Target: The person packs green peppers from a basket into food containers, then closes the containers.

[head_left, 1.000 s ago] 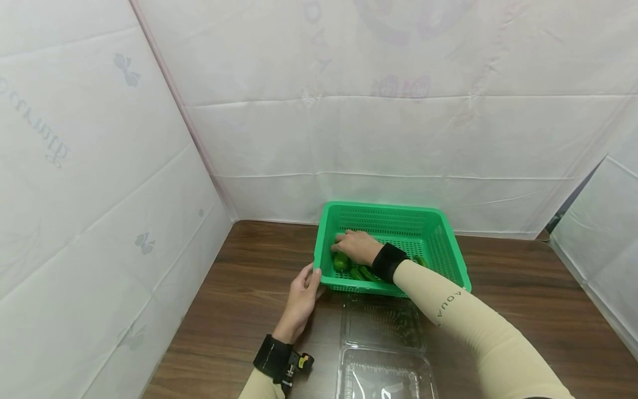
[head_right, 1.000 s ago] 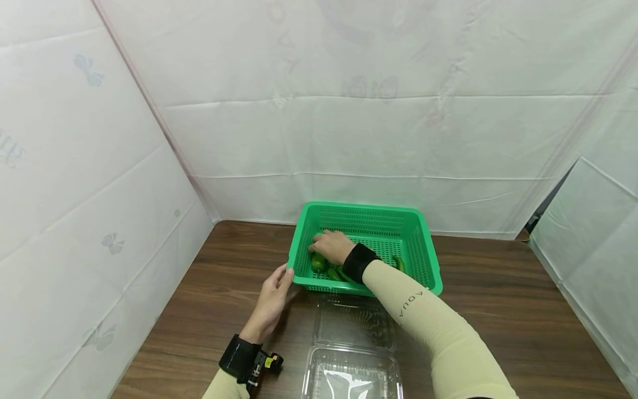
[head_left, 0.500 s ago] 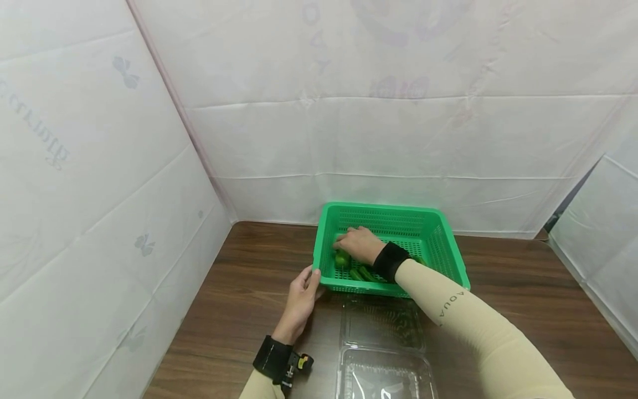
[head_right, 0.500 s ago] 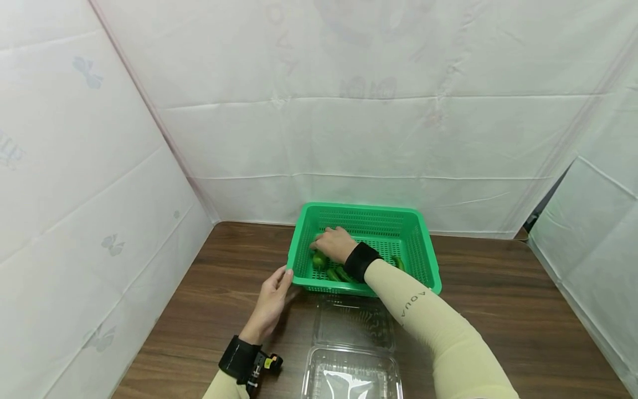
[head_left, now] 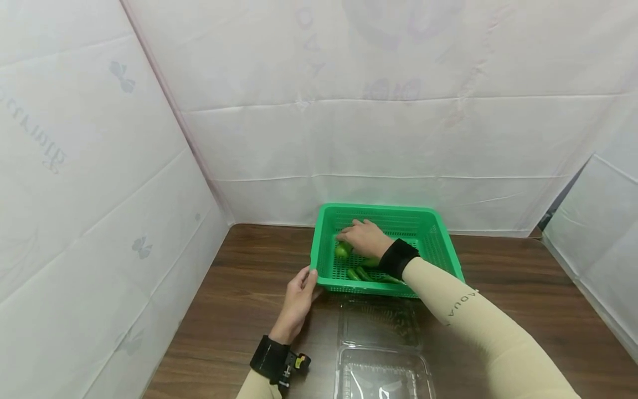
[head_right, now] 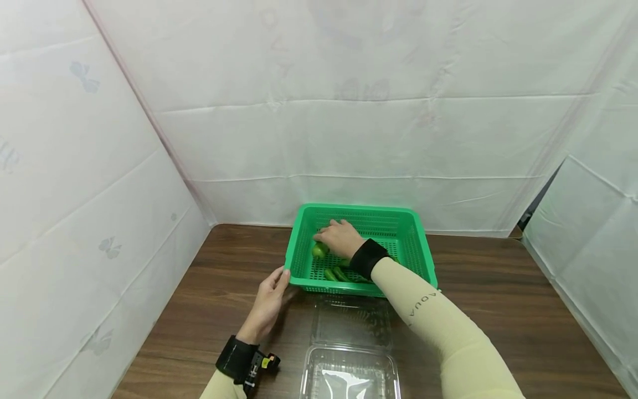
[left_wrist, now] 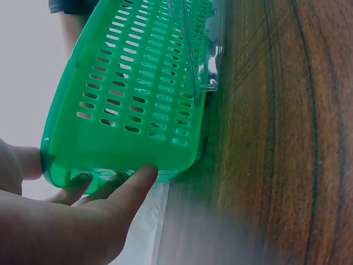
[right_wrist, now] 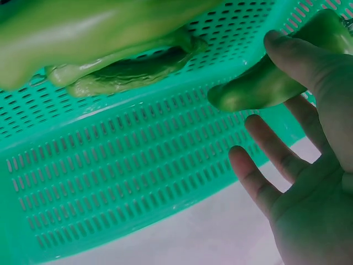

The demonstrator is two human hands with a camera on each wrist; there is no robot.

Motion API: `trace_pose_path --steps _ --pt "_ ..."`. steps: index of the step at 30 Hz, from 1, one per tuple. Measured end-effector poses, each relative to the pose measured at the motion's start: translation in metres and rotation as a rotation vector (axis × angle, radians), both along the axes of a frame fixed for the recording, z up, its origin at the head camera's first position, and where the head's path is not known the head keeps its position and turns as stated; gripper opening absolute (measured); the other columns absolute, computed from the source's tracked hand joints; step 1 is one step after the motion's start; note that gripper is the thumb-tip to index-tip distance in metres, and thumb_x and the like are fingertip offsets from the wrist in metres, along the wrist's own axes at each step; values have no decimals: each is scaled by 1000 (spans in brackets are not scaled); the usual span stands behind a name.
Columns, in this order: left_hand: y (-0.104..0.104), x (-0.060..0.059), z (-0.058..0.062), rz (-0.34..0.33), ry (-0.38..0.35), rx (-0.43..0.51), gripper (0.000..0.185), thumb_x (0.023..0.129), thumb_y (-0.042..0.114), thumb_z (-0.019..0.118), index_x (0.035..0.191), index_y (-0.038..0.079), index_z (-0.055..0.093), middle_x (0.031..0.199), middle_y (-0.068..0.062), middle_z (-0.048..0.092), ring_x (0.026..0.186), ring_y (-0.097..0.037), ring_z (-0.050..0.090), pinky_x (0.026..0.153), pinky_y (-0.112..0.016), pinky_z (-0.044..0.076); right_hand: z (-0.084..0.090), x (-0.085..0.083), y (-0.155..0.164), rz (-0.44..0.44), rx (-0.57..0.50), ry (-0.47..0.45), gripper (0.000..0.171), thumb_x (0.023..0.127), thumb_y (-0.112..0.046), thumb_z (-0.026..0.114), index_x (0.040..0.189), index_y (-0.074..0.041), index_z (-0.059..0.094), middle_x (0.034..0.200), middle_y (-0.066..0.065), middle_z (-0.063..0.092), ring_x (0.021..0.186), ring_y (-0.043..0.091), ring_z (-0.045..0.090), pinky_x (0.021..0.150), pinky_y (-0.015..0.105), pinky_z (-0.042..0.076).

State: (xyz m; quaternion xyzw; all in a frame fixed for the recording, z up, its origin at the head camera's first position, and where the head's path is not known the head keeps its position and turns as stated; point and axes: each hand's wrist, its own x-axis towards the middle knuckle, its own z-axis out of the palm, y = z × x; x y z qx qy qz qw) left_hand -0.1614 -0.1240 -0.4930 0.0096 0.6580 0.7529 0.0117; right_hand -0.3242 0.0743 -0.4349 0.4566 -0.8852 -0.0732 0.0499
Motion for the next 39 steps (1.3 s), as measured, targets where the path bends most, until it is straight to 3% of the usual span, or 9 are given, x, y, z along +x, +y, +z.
trace_pose_path --steps 7,16,20,30,39 --pt "-3 -1 0 32 -29 -8 58 111 34 46 155 -2 36 155 -27 42 144 -40 41 113 -49 42 3 -3 11 9 -38 -10 55 88 -22 83 139 -13 63 134 10 67 118 35 62 98 51 54" --pt "-6 -3 -1 44 -45 -12 62 110 37 49 156 0 34 155 -27 42 145 -38 40 113 -49 42 11 -2 26 7 -143 -68 52 91 -18 80 138 -5 60 123 16 66 105 31 67 88 43 57" --pt "-9 2 -1 48 -51 -37 65 109 39 50 156 -3 33 155 -28 41 144 -39 40 112 -49 43 13 -3 32 -15 -166 -108 54 94 -21 77 141 -3 57 128 17 63 104 28 67 87 41 57" --pt "-13 14 -1 28 -80 -102 69 111 37 48 156 -9 26 156 -35 34 142 -46 41 110 -47 46 17 -5 44 -10 -215 -30 56 96 -33 74 142 -6 57 120 14 63 99 28 64 82 40 55" --pt "-18 28 3 8 -97 -129 66 111 32 49 156 -10 27 151 -37 40 135 -46 50 107 -45 50 25 4 49 -12 -267 -26 53 96 -27 75 141 -5 58 118 16 61 96 30 57 76 40 50"
